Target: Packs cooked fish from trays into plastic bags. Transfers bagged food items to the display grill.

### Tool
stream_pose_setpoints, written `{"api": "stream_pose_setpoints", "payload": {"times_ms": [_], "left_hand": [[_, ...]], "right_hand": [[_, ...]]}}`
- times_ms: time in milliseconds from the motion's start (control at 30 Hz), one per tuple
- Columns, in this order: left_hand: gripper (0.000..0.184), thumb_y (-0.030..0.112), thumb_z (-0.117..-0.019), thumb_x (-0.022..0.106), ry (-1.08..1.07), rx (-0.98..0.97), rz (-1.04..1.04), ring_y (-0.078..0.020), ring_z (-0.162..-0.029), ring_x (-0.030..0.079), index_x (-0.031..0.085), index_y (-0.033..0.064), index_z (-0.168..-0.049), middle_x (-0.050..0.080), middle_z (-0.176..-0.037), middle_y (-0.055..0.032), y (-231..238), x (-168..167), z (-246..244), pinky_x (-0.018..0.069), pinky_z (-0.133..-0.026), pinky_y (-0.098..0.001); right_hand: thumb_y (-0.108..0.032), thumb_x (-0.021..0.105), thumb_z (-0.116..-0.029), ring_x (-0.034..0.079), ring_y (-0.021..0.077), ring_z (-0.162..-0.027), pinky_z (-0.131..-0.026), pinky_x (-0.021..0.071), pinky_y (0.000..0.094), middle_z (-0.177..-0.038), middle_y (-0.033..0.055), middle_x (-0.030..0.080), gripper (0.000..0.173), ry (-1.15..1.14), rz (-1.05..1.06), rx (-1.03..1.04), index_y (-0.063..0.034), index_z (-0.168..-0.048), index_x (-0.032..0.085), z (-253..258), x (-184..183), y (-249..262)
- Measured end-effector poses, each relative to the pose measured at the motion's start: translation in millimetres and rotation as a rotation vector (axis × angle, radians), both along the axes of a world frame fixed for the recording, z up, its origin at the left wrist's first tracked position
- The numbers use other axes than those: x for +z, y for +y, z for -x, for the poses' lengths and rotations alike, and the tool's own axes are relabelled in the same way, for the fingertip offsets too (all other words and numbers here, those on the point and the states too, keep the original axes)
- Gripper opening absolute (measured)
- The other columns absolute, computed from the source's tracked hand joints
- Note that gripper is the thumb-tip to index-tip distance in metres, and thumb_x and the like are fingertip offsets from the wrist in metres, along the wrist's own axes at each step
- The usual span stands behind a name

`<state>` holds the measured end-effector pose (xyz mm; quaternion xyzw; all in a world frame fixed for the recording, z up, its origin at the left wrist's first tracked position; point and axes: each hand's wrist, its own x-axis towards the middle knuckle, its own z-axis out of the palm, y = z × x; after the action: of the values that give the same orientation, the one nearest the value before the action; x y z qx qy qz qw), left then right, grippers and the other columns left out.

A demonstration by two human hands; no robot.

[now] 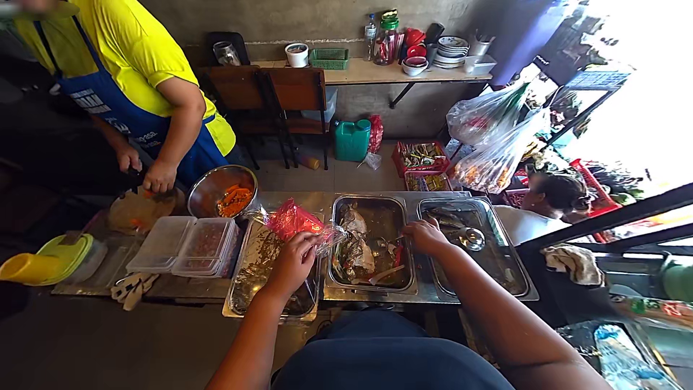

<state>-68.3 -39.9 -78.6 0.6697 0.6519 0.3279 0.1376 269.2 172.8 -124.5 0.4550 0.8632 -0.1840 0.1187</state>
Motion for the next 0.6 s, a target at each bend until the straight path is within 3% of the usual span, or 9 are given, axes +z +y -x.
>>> {"api": "stream_pose_setpoints", "payload": {"times_ms": [200, 467, 600], "left_hand": [[0.029, 0.014, -0.102, 0.055, -0.003, -0.009, 0.002, -0.0179, -0.12, 0.063, 0.074, 0.0083, -0.124, 0.068, -0.128, -0.01, 2.4, 0.2, -0.3, 0.0478, -0.107, -0.031], [0.03, 0.014, -0.1023, 0.054, -0.01, -0.021, 0.017, -0.0175, -0.121, 0.062, 0.074, 0.0088, -0.124, 0.068, -0.129, -0.009, 1.3, -2.9, 0.8, 0.046, -0.109, -0.0314], [0.03, 0.013, -0.1024, 0.054, -0.009, -0.024, 0.015, -0.017, -0.122, 0.062, 0.074, 0.0084, -0.124, 0.067, -0.129, -0.0092, 2.1, -4.5, 2.9, 0.0461, -0.109, -0.0308]], "right_hand": [[-0.016, 0.049, -0.1057, 0.054, 0.0331, -0.131, -0.117, 0.023, 0.0648, -0.128, 0.009, 0.069, 0.03, -0.032, -0.026, 0.034, -0.0212, -0.123, 0.073, 3.3, -0.7, 7.3], [-0.026, 0.044, -0.1071, 0.056, 0.0285, -0.132, -0.118, 0.0259, 0.0584, -0.132, 0.0077, 0.069, 0.033, -0.043, 0.112, -0.017, -0.0177, -0.127, 0.07, 11.3, -13.1, -4.5], [-0.025, 0.046, -0.1073, 0.056, 0.0291, -0.131, -0.116, 0.0287, 0.0594, -0.129, 0.009, 0.068, 0.032, 0.017, 0.056, 0.002, -0.0153, -0.124, 0.07, 18.6, -12.2, -12.7]]}}
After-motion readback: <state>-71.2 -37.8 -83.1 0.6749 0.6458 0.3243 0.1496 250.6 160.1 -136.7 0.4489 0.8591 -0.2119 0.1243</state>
